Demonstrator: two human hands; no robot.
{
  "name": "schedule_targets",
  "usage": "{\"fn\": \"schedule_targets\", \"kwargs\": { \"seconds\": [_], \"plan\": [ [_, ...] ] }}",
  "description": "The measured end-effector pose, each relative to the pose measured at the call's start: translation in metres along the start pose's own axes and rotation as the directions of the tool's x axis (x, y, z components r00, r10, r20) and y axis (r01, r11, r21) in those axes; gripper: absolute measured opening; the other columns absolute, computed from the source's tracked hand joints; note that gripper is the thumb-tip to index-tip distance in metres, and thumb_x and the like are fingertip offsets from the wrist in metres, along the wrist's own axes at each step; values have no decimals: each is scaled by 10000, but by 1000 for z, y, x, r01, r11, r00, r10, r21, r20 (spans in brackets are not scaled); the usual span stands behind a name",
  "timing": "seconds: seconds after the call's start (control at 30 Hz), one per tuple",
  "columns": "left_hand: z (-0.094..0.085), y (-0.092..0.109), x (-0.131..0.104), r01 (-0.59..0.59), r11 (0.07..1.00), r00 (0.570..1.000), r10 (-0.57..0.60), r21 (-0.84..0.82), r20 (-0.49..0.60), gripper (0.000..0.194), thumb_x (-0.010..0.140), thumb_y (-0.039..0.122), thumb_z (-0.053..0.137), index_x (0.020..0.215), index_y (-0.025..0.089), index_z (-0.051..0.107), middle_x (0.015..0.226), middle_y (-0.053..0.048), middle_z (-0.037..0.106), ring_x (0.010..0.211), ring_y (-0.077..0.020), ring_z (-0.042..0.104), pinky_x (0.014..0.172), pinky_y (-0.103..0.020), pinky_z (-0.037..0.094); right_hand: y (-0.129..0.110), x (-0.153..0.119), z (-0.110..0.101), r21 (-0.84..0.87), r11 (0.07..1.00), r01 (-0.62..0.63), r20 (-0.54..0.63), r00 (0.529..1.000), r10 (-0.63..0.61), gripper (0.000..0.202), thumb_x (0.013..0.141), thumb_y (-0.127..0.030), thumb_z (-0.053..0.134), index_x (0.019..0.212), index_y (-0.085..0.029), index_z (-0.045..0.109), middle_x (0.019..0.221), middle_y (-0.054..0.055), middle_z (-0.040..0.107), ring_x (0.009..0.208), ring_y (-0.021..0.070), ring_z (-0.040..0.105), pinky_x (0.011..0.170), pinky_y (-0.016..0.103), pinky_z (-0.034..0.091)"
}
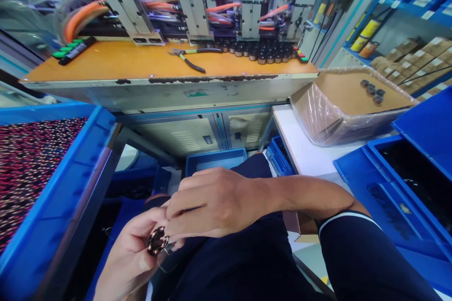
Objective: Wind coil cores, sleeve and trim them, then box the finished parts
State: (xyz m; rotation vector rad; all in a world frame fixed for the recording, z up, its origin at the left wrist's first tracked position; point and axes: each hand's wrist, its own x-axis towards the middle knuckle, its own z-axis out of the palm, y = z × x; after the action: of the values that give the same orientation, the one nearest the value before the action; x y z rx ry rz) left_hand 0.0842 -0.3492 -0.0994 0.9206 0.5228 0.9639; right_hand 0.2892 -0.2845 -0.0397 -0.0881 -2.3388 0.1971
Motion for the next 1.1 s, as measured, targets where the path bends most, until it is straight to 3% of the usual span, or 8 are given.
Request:
{"fn": "schedule_targets", "kwargs": {
  "seconds": [0.3, 0.4, 0.5, 0.6, 0.67, 0.77, 0.93, 1.1],
  "plan": [
    [0, -3, 2, -214, 952, 961, 245, 217, -128, 327, 697, 237, 859, 997, 336, 777, 1003, -26, 657, 738, -107, 630, 593, -176, 515, -10, -6, 24, 112, 978, -176, -266, 943, 200, 202, 1002, -188, 531, 863, -90, 642, 760, 50, 675, 735, 85, 624, 706, 188, 524],
    [3, 4, 4, -166, 945, 959, 221, 283, -176, 418, 661, 305, 889, 1058, 337, 762, 985, -31, 708, 795, -143, 680, 670, -199, 556, -12, -8, 31, 77, 979, -189, -340, 918, 204, 214, 1011, -199, 505, 850, -105, 610, 742, 41, 659, 720, 83, 620, 691, 183, 531],
    [3, 10, 2, -65, 942, 982, 119, 330, -146, 350, 716, 370, 847, 1037, 272, 748, 788, -19, 725, 668, -133, 683, 614, -180, 553, -11, -10, 33, 51, 980, -195, -346, 916, 200, 218, 1011, -197, 489, 839, -116, 596, 729, 35, 646, 690, 81, 605, 667, 185, 526],
    [2, 11, -3, -51, 927, 979, 120, 372, -164, 198, 812, 265, 764, 1004, 245, 720, 679, -1, 707, 591, -137, 684, 577, -195, 564, -12, -11, 33, 41, 974, -221, -336, 915, 222, 194, 997, -192, 509, 840, -122, 598, 726, 28, 636, 677, 80, 598, 659, 188, 519],
    [2, 8, -5, -78, 918, 966, 167, 390, -198, 209, 830, 196, 735, 1030, 248, 705, 693, -3, 719, 603, -155, 701, 595, -230, 590, -13, -11, 34, 22, 970, -241, -347, 908, 234, 173, 986, -178, 517, 842, -124, 598, 724, 25, 631, 677, 83, 600, 659, 191, 516],
    [4, 5, -6, -138, 916, 951, 228, 376, -209, 240, 850, 141, 698, 1048, 276, 699, 772, -5, 739, 632, -157, 710, 615, -261, 612, -15, -12, 37, 1, 958, -286, -376, 888, 266, 137, 962, -151, 539, 842, -121, 599, 731, 32, 638, 688, 93, 606, 663, 199, 516],
    [5, 5, -2, -258, 917, 929, 322, 304, -182, 284, 771, 131, 777, 999, 292, 723, 1111, -32, 712, 765, -161, 726, 732, -323, 634, -17, -14, 40, 18, 929, -370, -380, 857, 348, 136, 955, -164, 564, 832, -124, 607, 752, 41, 654, 696, 94, 601, 674, 201, 517],
    [4, 4, -2, -338, 928, 918, 361, 156, -163, 239, 670, 222, 879, 712, 205, 644, 1025, -21, 732, 994, -228, 721, 871, -332, 606, -16, -12, 39, 74, 934, -350, -403, 846, 349, 153, 960, -179, 566, 822, -125, 605, 739, 36, 651, 677, 84, 600, 659, 190, 516]
  ]
}}
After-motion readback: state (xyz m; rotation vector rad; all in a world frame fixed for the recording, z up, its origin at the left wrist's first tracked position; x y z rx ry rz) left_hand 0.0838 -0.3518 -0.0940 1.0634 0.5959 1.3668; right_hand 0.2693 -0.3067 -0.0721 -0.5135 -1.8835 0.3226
